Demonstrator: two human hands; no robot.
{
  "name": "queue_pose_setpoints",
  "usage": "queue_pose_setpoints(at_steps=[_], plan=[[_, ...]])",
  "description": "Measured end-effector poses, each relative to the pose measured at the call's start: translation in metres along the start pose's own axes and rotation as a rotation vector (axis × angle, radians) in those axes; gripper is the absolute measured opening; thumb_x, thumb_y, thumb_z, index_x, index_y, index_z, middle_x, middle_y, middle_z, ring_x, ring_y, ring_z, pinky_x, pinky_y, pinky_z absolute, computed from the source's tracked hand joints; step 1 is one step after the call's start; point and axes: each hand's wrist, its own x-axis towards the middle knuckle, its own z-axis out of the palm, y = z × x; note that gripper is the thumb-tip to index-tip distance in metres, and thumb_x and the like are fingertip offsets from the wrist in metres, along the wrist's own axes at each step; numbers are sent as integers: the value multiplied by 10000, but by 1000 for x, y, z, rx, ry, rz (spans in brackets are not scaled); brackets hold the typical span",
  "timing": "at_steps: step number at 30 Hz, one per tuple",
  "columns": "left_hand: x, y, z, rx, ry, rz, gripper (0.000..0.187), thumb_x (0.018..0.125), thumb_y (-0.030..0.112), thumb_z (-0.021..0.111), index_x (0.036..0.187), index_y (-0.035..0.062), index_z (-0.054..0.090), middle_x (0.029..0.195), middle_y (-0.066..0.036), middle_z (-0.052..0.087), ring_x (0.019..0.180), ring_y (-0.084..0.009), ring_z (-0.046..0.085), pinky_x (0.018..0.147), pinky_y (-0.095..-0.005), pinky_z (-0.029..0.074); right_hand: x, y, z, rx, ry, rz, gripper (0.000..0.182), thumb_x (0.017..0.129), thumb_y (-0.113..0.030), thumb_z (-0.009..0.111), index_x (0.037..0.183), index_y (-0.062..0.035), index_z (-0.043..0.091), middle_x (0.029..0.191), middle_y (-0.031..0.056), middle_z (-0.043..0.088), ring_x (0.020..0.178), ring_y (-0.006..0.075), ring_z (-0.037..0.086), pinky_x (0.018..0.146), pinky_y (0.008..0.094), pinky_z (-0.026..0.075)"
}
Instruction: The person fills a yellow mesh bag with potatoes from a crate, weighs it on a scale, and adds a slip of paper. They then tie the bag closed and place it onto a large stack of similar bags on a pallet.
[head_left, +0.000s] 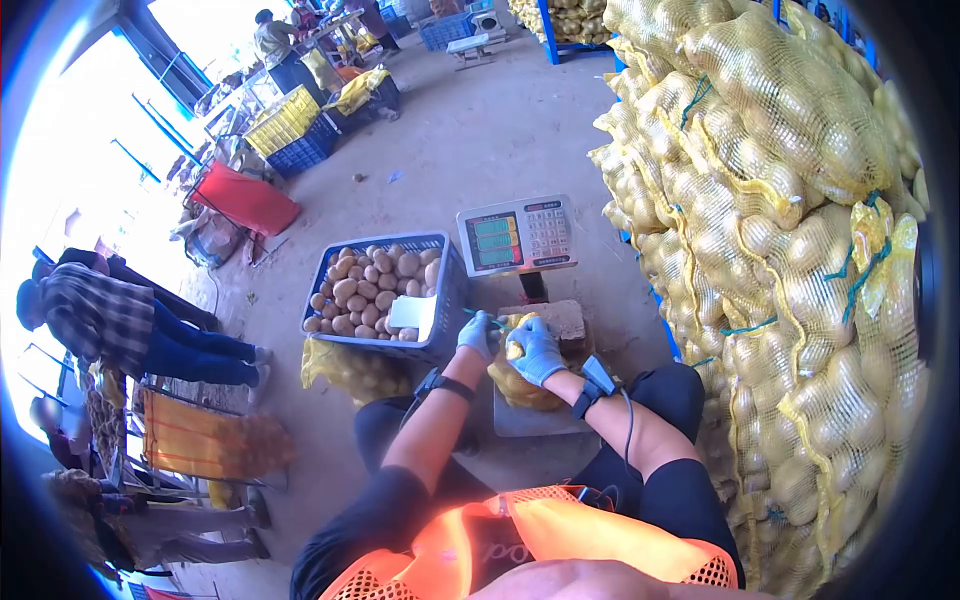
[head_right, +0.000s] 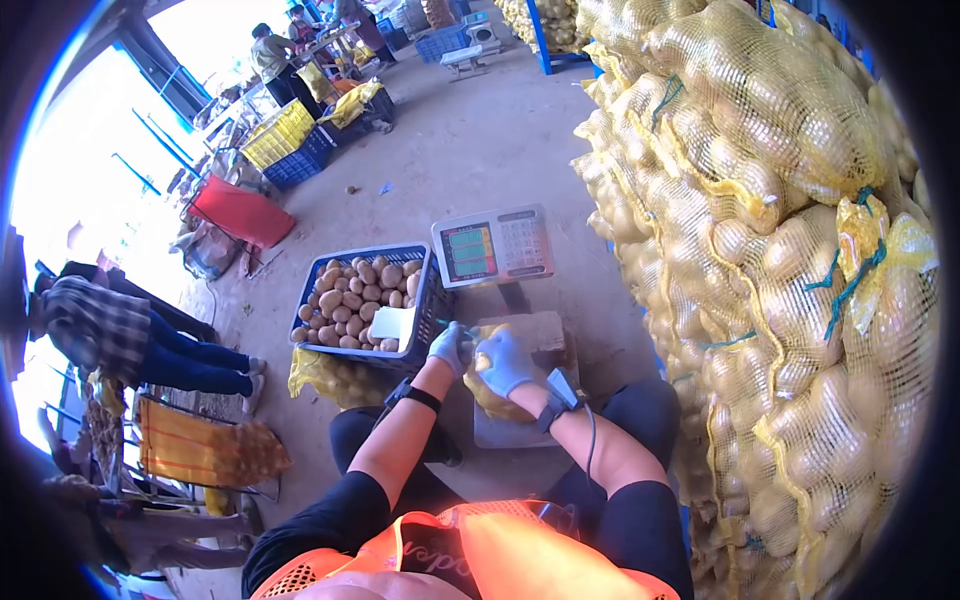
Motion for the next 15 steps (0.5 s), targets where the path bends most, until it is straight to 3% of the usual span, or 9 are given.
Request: queue_pose_setpoints(at_steps=[2, 3, 5, 6, 7, 8, 9, 12, 15], plan=[[10, 9, -20, -239, 9, -46, 261, 956, 391, 390, 767, 225, 461, 587, 68, 499, 377, -61, 349, 334, -211, 252, 12, -11, -18, -142, -5, -36, 170, 711, -159, 699, 733, -77, 551, 700, 117, 544, 696, 295, 544, 672, 391, 442], [2, 16, -31, -250, 33, 7, 262, 956, 391, 386, 758, 232, 452, 553, 81, 458, 367, -59, 327, 327, -210, 244, 17, -6, -14, 144, 147, 263, 249, 756, -219, 702, 689, -73, 513, 552, 80, 477, 552, 232, 491, 577, 373, 424], [-12, 28, -48, -164, 96, 136, 251, 952, 373, 395, 744, 240, 441, 498, 92, 379, 350, -57, 293, 318, -207, 231, 36, -10, -41, 179, 263, 266, 320, 815, -203, 672, 639, -82, 433, 506, 18, 400, 482, 101, 370, 462, 338, 370], [-19, 26, -57, -62, 144, 207, 240, 948, 354, 407, 739, 240, 438, 477, 90, 341, 343, -59, 281, 316, -205, 225, 48, 24, -28, 377, 267, 264, 288, 819, -150, 665, 676, -104, 420, 504, -27, 364, 467, 79, 375, 445, 286, 366], [-30, 23, -55, -102, 108, 218, 234, 944, 321, 416, 727, 238, 438, 500, 83, 343, 359, -55, 293, 313, -198, 236, 50, 3, -49, 488, 84, 466, 230, 766, -215, 698, 772, -75, 515, 614, 38, 496, 586, 134, 484, 589, 338, 445], [-29, 13, -60, -152, -39, 223, 246, 940, 321, 444, 709, 235, 443, 528, 72, 371, 385, -56, 324, 316, -192, 258, 49, 17, -32, 487, 141, 191, 315, 733, -172, 720, 976, -93, 536, 761, 42, 549, 699, 150, 541, 653, 319, 468], [-10, 5, -68, -218, -66, 183, 239, 927, 343, 476, 718, 230, 461, 548, 61, 411, 412, -61, 364, 337, -184, 289, 43, 13, -33, 488, -25, 113, 490, 695, -125, 733, 1124, -93, 497, 951, 72, 560, 839, 196, 559, 727, 332, 475], [-14, 1, -49, -298, -89, 59, 247, 915, 398, 500, 756, 210, 499, 630, 39, 527, 456, -86, 433, 409, -196, 366, 26, 4, -26, 125, -195, -148, 659, 660, -138, 742, 1247, -110, 442, 1155, 171, 527, 1044, 345, 527, 899, 398, 434], [-18, 5, -39, -159, -169, 51, 237, 921, 386, 492, 786, 193, 514, 653, 24, 536, 484, -93, 461, 417, -206, 374, 15, 11, -4, 36, -316, -130, 722, 668, -172, 740, 1301, -119, 398, 1234, 183, 496, 1104, 356, 503, 920, 413, 416]])
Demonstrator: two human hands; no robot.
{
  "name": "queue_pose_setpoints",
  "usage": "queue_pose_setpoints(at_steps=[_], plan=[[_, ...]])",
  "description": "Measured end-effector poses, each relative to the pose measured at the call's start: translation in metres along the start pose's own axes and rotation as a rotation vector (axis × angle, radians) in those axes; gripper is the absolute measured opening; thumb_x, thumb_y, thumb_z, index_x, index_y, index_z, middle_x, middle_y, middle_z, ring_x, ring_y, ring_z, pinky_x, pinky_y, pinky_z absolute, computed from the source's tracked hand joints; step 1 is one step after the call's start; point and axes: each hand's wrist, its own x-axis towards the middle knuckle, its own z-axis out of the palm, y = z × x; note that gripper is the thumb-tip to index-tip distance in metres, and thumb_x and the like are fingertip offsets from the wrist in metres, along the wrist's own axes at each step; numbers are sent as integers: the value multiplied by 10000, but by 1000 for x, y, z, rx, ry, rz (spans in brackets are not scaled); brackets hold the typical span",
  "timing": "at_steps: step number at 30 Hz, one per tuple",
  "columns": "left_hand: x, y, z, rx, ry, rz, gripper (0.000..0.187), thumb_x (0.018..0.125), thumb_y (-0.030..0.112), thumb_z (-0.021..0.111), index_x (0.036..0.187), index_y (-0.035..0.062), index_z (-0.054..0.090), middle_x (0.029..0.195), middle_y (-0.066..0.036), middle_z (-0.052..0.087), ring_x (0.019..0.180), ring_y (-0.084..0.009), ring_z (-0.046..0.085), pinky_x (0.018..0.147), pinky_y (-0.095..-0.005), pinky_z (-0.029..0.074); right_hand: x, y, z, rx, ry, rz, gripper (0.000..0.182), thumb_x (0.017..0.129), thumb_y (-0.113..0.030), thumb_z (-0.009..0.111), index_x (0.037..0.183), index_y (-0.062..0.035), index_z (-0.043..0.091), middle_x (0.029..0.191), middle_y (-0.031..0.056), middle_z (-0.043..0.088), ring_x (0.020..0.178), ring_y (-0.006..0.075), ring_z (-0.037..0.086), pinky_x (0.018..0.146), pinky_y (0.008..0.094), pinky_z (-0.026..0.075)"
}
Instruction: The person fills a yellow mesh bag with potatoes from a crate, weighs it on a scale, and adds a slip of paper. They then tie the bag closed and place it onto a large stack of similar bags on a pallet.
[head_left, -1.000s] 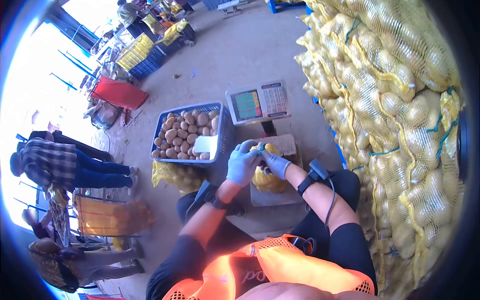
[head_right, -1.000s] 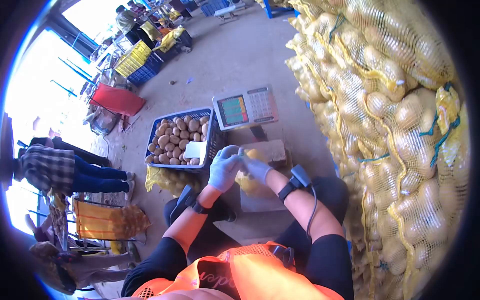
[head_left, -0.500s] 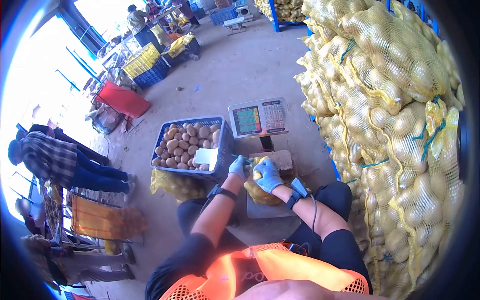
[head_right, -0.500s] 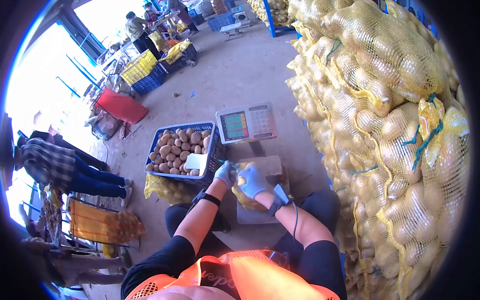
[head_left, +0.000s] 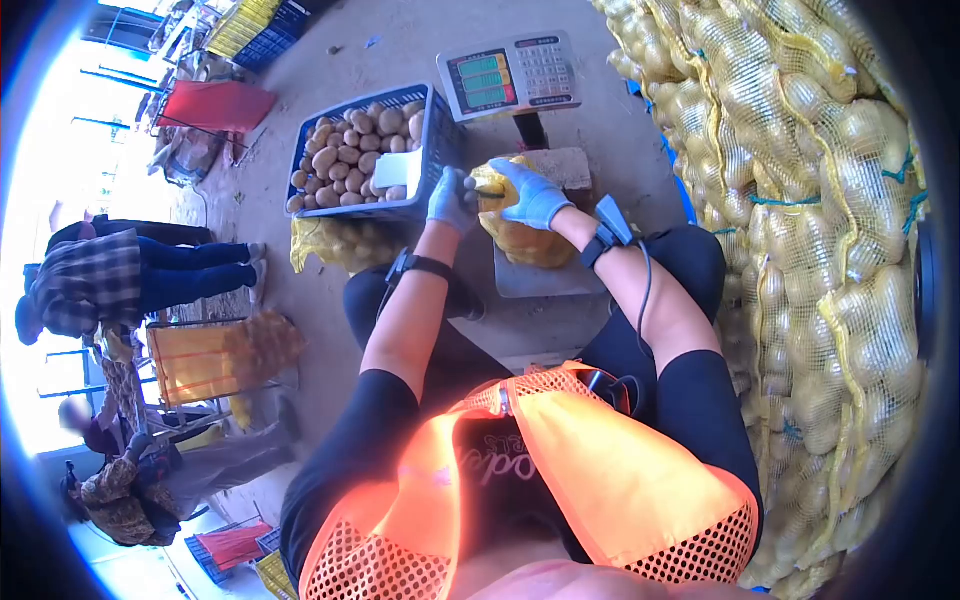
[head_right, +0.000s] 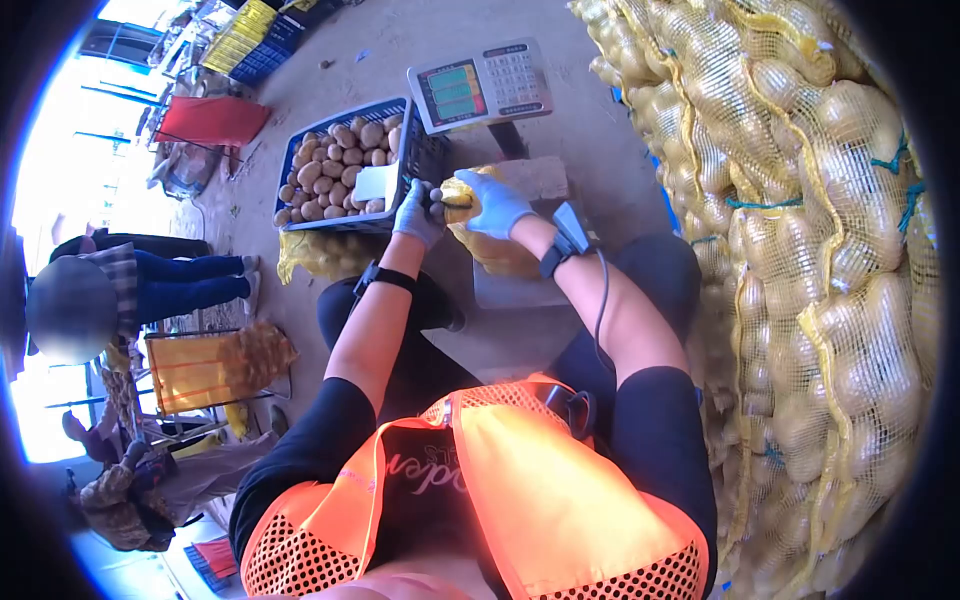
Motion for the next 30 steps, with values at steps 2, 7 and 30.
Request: queue_pose_setpoints(at_steps=[2, 7, 30], plan=[[-9, 4, 13, 104, -17, 0, 225, 923, 366, 496, 826, 167, 531, 700, -8, 565, 543, -111, 508, 442, -214, 395, -1, -12, -1, -81, -86, 145, 796, 670, -197, 743, 1352, -151, 334, 1227, 185, 517, 1100, 348, 522, 896, 418, 431], [-15, 11, 41, 306, -178, 58, 215, 925, 317, 508, 905, 110, 562, 771, -53, 594, 646, -153, 556, 507, -249, 422, 2, -22, 0, -85, -40, 269, 856, 678, -188, 739, 1385, -205, 258, 1087, 178, 590, 977, 369, 576, 826, 432, 461], [65, 0, 29, 177, 56, -136, 243, 931, 292, 462, 869, 73, 547, 847, -123, 599, 688, -246, 543, 617, -377, 454, 1, -51, 7, -850, -111, 163, 120, 811, -160, 545, 920, -143, 592, 811, 102, 602, 717, 293, 636, 595, 409, 512]])
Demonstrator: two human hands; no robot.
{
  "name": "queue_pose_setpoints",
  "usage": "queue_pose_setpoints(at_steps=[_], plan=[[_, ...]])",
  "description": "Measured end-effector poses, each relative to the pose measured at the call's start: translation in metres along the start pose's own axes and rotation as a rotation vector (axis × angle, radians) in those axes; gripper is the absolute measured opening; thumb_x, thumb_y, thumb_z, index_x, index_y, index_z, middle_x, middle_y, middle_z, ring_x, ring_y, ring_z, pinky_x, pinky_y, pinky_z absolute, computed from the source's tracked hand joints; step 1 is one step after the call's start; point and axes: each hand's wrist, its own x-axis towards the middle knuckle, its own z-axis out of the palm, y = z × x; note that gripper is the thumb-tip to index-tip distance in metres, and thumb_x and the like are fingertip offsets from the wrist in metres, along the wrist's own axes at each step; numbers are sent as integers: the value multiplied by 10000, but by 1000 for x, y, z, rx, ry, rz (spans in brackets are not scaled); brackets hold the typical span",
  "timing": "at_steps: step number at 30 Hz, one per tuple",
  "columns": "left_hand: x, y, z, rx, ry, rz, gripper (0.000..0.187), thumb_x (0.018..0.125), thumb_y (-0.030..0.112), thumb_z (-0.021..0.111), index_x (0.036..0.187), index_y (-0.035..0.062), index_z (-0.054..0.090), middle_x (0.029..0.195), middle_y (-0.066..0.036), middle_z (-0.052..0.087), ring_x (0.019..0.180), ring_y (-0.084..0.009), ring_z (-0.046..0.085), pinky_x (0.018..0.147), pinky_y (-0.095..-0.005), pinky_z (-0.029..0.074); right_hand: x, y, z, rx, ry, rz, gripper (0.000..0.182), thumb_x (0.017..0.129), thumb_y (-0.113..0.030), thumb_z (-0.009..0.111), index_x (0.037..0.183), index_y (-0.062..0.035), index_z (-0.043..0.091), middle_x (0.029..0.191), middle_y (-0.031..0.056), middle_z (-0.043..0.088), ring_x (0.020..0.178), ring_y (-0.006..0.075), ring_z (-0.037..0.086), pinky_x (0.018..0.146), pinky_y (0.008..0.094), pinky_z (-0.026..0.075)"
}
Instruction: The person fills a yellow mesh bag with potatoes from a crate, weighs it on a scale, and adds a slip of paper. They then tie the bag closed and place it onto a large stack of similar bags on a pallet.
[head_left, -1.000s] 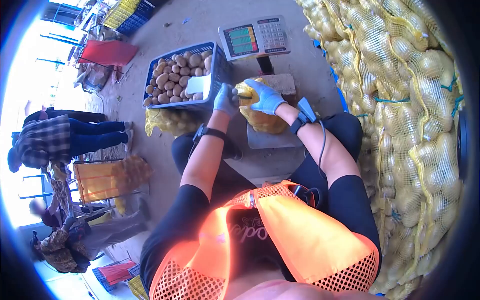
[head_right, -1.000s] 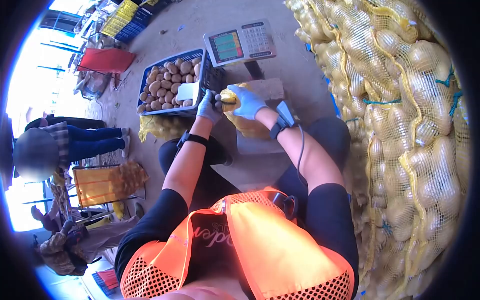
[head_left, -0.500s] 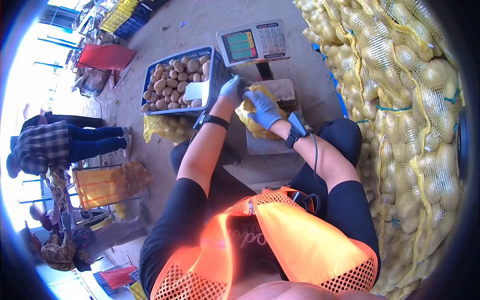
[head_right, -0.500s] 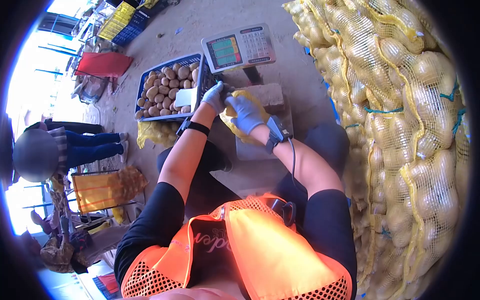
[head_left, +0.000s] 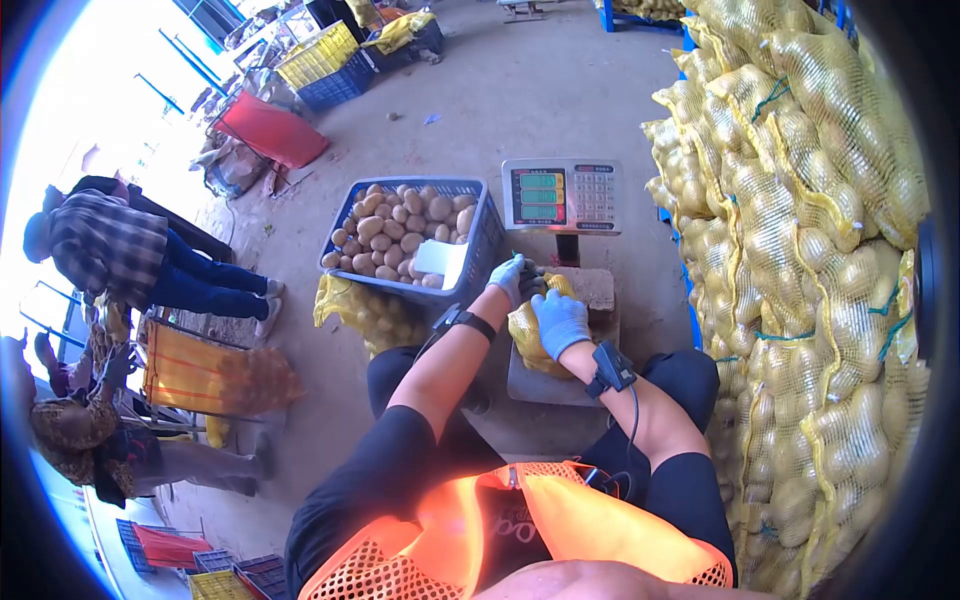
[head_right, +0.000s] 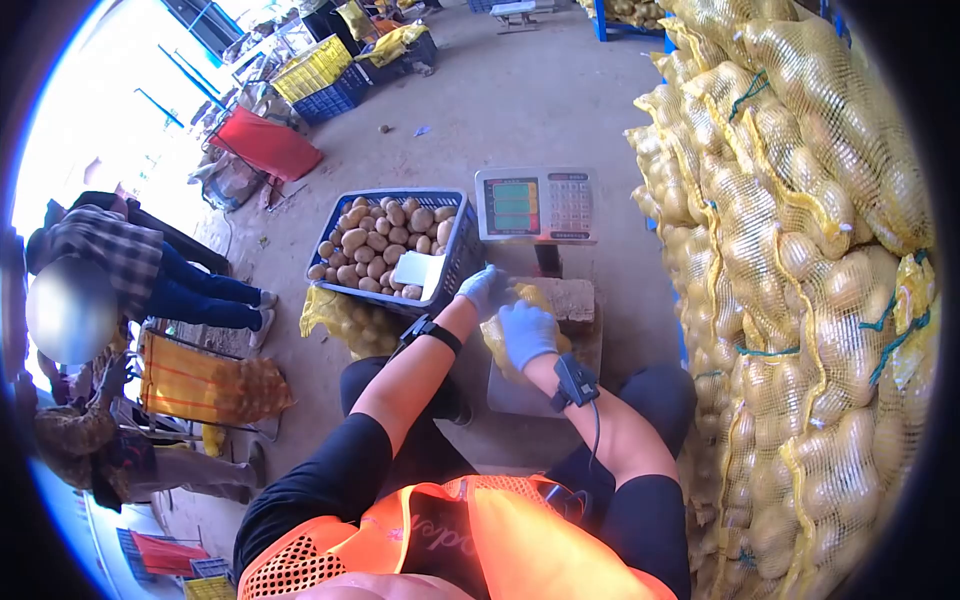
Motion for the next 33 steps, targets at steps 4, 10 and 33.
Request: queue_pose_setpoints(at_steps=[4, 10, 33], plan=[[37, 8, -26, -189, -50, -40, 202, 928, 227, 441, 793, 93, 507, 755, -61, 544, 620, -148, 505, 490, -256, 395, -1, 10, 0, 185, -55, -92, 140, 810, -218, 569, 913, -124, 579, 778, 128, 608, 736, 315, 638, 606, 426, 503], [-18, 35, -50, -170, 195, 53, 266, 945, 306, 460, 707, 187, 467, 556, 48, 473, 389, -60, 399, 326, -182, 325, 16, 37, 29, 943, 99, 115, 273, 742, -263, 722, 835, -73, 550, 632, 80, 590, 440, 189, 554, 440, 318, 460], [-135, -19, -17, 1279, -243, 475, 146, 826, 161, 612, 943, 76, 602, 734, -84, 617, 615, -213, 609, 609, -335, 490, 34, 32, 10, 2140, -372, 876, 391, 791, -412, 680, 996, -95, 578, 897, 125, 634, 720, 248, 650, 521, 315, 517]])
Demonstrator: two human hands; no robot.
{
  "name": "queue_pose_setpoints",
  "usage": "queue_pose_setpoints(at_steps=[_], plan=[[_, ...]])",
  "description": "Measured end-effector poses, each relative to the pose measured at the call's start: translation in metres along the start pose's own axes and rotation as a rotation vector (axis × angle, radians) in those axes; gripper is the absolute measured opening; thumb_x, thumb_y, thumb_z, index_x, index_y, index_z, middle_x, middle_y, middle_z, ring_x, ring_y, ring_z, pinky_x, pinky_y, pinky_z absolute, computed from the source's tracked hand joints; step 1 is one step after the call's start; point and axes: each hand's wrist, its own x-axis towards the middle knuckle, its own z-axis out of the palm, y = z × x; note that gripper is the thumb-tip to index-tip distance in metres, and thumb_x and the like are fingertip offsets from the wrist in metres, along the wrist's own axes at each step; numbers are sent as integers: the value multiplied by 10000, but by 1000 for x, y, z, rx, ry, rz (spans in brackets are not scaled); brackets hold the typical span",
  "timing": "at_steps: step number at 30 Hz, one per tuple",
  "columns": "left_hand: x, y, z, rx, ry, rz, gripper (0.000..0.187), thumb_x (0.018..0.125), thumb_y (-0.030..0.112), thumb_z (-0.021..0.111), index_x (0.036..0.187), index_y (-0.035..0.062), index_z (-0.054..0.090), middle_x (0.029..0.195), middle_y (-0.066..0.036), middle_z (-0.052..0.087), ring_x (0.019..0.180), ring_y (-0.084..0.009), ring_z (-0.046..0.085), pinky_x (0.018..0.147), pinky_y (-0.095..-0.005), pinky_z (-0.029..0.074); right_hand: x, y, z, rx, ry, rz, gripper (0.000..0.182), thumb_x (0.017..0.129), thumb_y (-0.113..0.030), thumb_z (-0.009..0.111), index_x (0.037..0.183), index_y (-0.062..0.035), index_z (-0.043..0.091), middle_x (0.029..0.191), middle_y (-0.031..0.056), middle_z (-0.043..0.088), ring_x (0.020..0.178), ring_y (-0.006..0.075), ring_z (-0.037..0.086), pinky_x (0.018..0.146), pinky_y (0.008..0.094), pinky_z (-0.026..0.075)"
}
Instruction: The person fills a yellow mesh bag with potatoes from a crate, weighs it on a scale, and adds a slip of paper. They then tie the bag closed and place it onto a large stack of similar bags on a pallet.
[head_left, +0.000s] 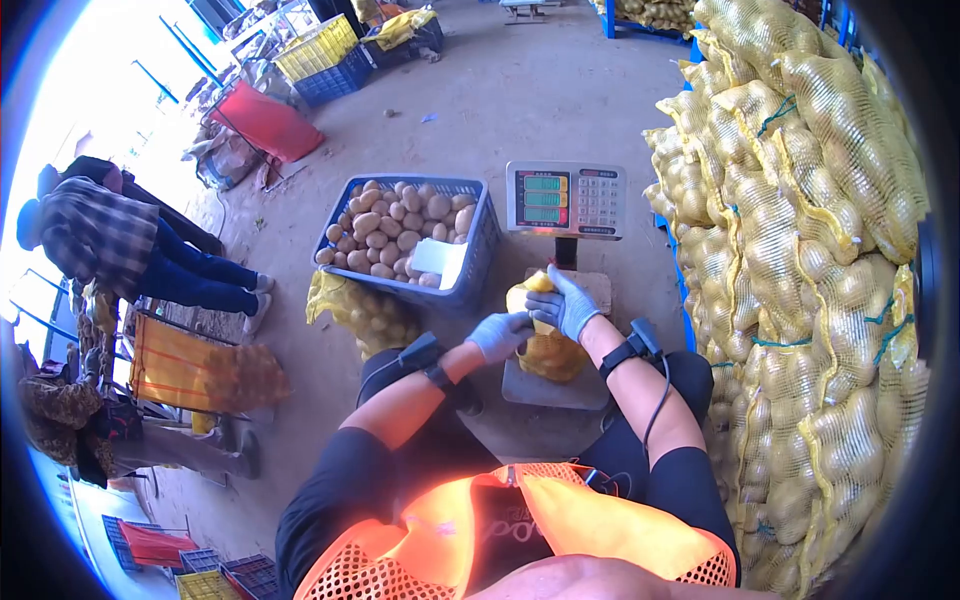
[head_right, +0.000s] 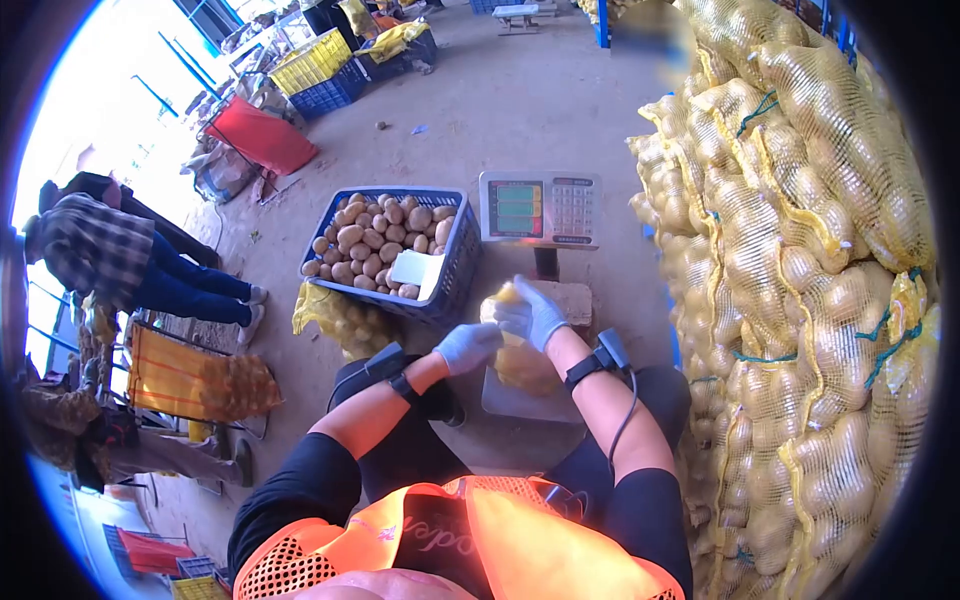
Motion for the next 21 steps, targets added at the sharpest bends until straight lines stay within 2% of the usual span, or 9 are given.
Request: queue_pose_setpoints(at_steps=[1, 3, 5, 9, 14, 17, 18, 20, 21], plan=[[-2, 6, 5, -8, -12, -7, 146, 826, 161, 612, 943, 76, 602, 734, -84, 617, 615, -213, 609, 609, -335, 490, -4, -4, 4, -18, -125, 55, 485, 806, -494, 613, 1064, -87, 561, 959, 134, 629, 804, 257, 643, 594, 334, 527], [-4, 13, 13, 376, 115, 438, 175, 794, 112, 610, 969, 108, 607, 790, -129, 624, 677, -293, 631, 632, -363, 502, -2, -4, 3, -108, -298, 147, 741, 815, -681, 431, 1227, -69, 496, 1124, 150, 594, 987, 260, 602, 784, 359, 512], [8, 30, 4, 236, 357, 647, 271, 750, 68, 634, 1019, 94, 609, 850, -136, 630, 748, -335, 624, 634, -369, 510, 13, 0, -5, -155, -299, 194, 754, 810, -695, 420, 1230, -74, 493, 1100, 115, 602, 967, 237, 607, 817, 350, 502], [54, 15, -15, 354, 609, 476, 169, 702, 132, 694, 811, 53, 592, 789, -138, 560, 779, -334, 573, 667, -364, 486, -5, -4, -8, -772, -110, -37, 690, 836, -671, 409, 1097, -62, 603, 855, 29, 617, 781, 139, 564, 684, 271, 444], [94, -26, -6, -13, 340, -54, 214, 711, 116, 681, 889, 12, 624, 781, -108, 635, 698, -160, 592, 688, -304, 485, -8, 7, -1, -959, 17, -182, 451, 841, -534, 528, 987, -120, 630, 772, 5, 596, 679, 90, 524, 554, 230, 410], [95, -44, -3, -163, 498, 87, 358, 700, 35, 686, 1046, 36, 594, 896, -64, 629, 722, -152, 583, 683, -286, 499, -5, 18, -2, -876, 35, -476, 390, 706, -95, 649, 1086, -77, 562, 960, 102, 570, 798, 217, 569, 685, 313, 489], [94, -47, -2, -165, 502, 87, 358, 700, 35, 686, 1046, 36, 594, 896, -64, 629, 722, -152, 583, 683, -286, 499, -4, 19, -5, -880, 33, -476, 390, 706, -95, 649, 1086, -77, 562, 960, 102, 570, 798, 217, 569, 685, 313, 489], [91, -50, -2, -373, 290, 7, 290, 732, 18, 682, 1013, 26, 607, 849, -54, 627, 684, -117, 571, 621, -263, 497, -7, 22, -9, -1496, 156, -1057, 464, 664, -6, 641, 1110, -91, 544, 977, 167, 544, 893, 322, 558, 791, 374, 473], [90, -50, -3, -321, 195, -108, 192, 767, 29, 678, 951, 17, 624, 784, -38, 626, 640, -87, 556, 567, -242, 485, -7, 24, -11, -1601, 150, -959, 497, 642, -2, 665, 1111, -132, 560, 952, 200, 526, 970, 374, 512, 876, 401, 423]])
